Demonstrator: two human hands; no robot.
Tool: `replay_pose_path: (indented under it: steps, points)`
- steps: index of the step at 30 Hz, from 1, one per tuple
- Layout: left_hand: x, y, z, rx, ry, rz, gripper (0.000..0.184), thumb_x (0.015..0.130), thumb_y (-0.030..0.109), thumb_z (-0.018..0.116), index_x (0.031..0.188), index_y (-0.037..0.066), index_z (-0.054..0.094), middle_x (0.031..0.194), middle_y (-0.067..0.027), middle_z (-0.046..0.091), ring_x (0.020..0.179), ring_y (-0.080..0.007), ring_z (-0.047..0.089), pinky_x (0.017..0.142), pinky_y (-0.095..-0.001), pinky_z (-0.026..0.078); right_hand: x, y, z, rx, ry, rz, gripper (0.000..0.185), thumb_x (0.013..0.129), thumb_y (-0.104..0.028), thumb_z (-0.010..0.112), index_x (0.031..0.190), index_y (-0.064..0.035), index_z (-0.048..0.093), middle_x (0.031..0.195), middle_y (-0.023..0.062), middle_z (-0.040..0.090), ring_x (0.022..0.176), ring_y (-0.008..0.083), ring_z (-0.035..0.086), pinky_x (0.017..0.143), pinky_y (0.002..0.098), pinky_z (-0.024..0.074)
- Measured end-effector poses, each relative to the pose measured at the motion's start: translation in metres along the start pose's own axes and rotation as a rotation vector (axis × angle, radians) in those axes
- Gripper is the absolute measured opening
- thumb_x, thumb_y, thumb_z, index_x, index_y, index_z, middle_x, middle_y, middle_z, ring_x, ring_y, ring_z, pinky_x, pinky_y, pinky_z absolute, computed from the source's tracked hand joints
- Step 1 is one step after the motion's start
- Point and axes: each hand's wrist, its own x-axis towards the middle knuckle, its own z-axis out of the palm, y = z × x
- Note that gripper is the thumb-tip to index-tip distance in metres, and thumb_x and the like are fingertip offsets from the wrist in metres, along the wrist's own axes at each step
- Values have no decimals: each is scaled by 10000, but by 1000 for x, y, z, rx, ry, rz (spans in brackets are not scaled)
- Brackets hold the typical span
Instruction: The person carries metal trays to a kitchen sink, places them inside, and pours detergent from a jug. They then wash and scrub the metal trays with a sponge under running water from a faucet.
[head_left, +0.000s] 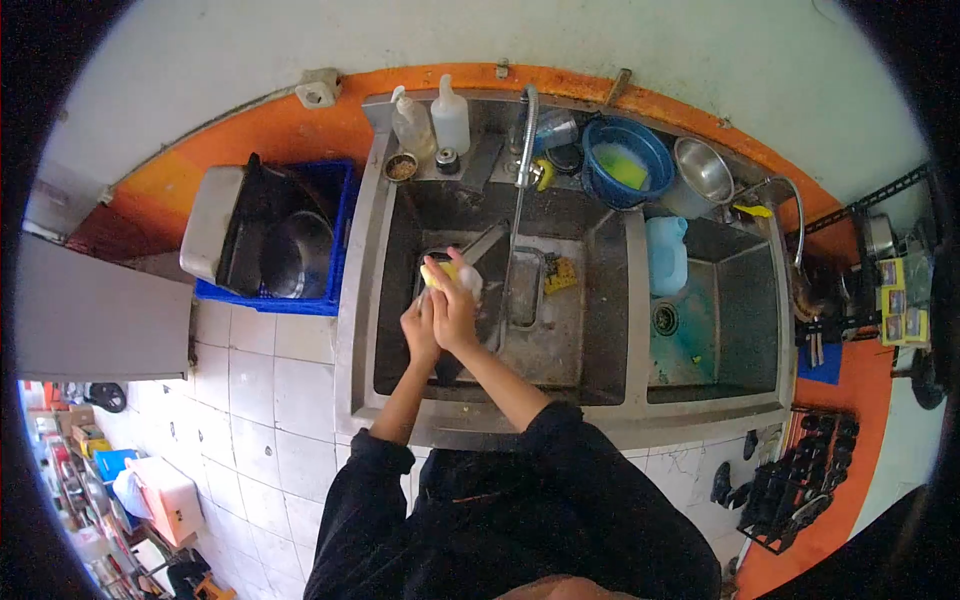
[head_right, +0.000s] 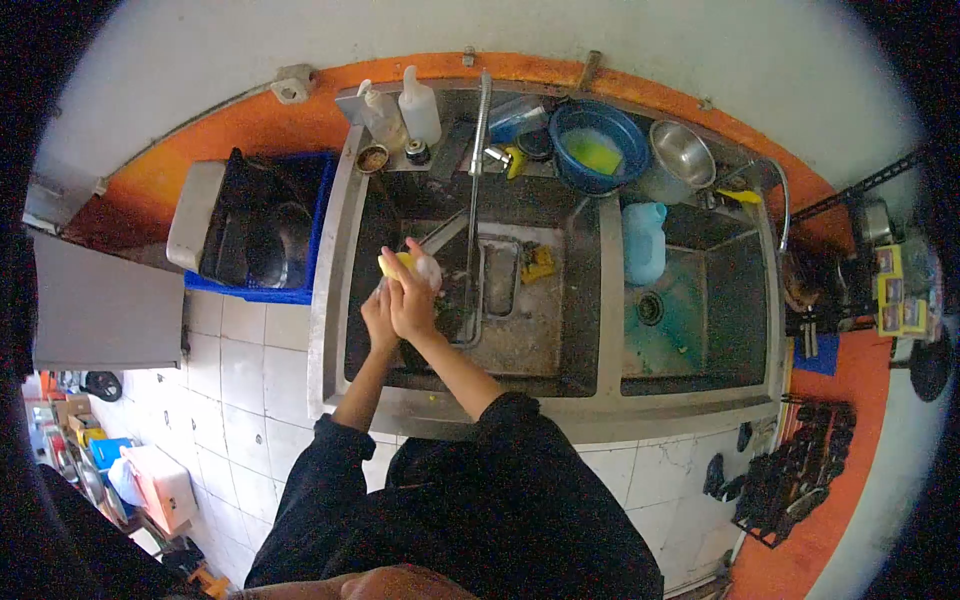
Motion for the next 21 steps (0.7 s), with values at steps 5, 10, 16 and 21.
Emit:
replay_pose_path:
  steps: [5,10,16,21]
  points:
    - [-19,18,-29,-28,-21,-56,374,866,265,476,626,-22,470,569,51,377,552,-52,298,461,-227,252,45,80,3,9,427,271,329,810,-92,426,1124,-25,499,1107,209,502,1074,340,426,935,402,269]
    - [5,31,-25,59,63,1,375,858,246,501,570,22,413,562,63,354,549,-45,287,450,-225,221,-3,16,31,116,244,327,406,865,-167,402,1234,-7,348,1290,185,323,1207,310,293,981,370,235]
    - [1,59,-25,-360,139,-62,335,856,217,503,571,54,436,545,67,363,528,-46,289,450,-244,218,33,63,24,94,334,274,389,874,-242,381,1177,1,394,1227,183,401,1130,310,383,954,403,268]
    - [-30,29,-32,-301,58,62,279,812,172,523,595,-4,537,547,31,486,500,-62,393,469,-236,305,-35,131,25,1134,379,1113,375,880,-334,368,1078,-33,473,983,116,531,864,273,523,784,419,422]
